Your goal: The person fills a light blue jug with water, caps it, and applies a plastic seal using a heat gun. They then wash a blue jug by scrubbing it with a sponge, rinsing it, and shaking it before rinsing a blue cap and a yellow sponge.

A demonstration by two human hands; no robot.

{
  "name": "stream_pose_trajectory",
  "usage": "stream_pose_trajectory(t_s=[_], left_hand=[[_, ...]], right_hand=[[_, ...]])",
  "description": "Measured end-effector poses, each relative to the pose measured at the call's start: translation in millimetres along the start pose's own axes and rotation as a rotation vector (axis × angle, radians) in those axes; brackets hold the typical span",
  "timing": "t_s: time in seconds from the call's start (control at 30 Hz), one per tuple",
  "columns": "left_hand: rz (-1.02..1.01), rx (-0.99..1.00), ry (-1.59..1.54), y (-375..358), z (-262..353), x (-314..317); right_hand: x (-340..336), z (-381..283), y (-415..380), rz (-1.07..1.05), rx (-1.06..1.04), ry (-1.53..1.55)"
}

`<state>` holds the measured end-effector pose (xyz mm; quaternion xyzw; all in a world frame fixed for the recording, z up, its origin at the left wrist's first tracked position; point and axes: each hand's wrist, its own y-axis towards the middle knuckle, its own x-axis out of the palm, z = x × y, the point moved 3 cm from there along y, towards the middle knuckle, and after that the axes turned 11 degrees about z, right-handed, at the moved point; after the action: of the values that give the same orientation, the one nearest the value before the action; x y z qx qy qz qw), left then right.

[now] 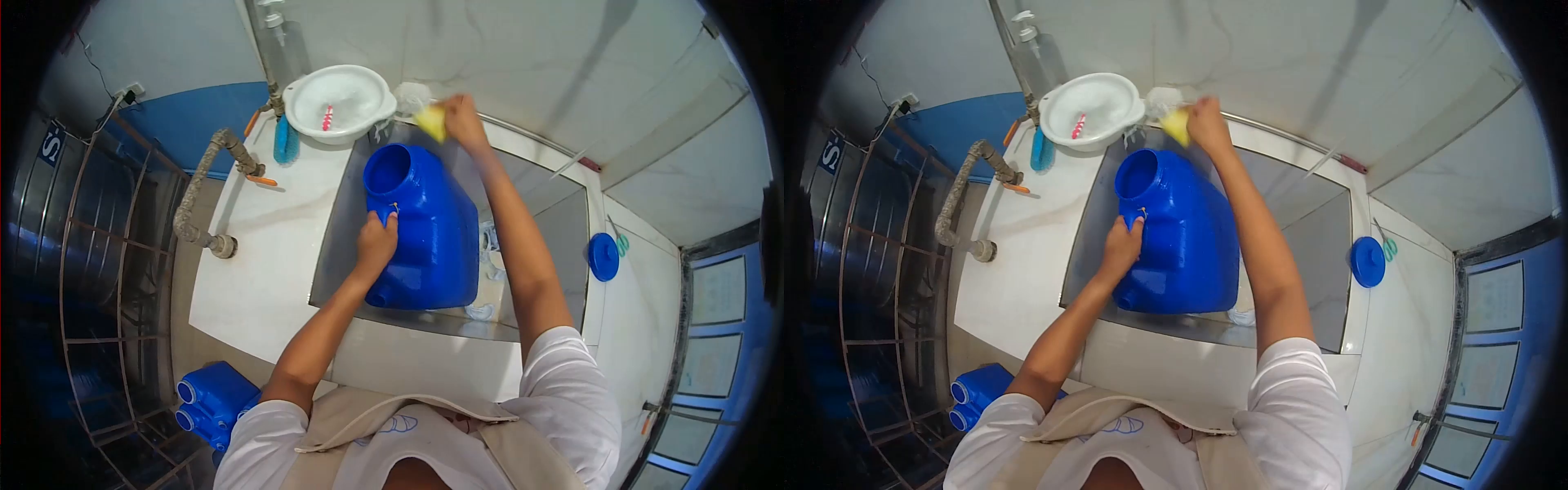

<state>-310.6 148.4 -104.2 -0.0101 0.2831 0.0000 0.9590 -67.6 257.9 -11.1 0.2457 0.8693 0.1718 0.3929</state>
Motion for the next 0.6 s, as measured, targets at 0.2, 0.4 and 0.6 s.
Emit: stream_pose_trajectory(t_s=[0.2, 0.4, 0.6], left_hand=[[-0.016, -0.074, 0.023, 4, 11, 2], [0.037, 0.002, 0.092, -17, 25, 10], [0.032, 0.036, 0.207, -21, 43, 5]], right_hand=[[-9, -25, -181, -0.013, -0.194, -0.123], [-12, -2, -139, 0.256, -0.075, -0.002], [-18, -44, -204, -0.451, -0.588, 0.104]])
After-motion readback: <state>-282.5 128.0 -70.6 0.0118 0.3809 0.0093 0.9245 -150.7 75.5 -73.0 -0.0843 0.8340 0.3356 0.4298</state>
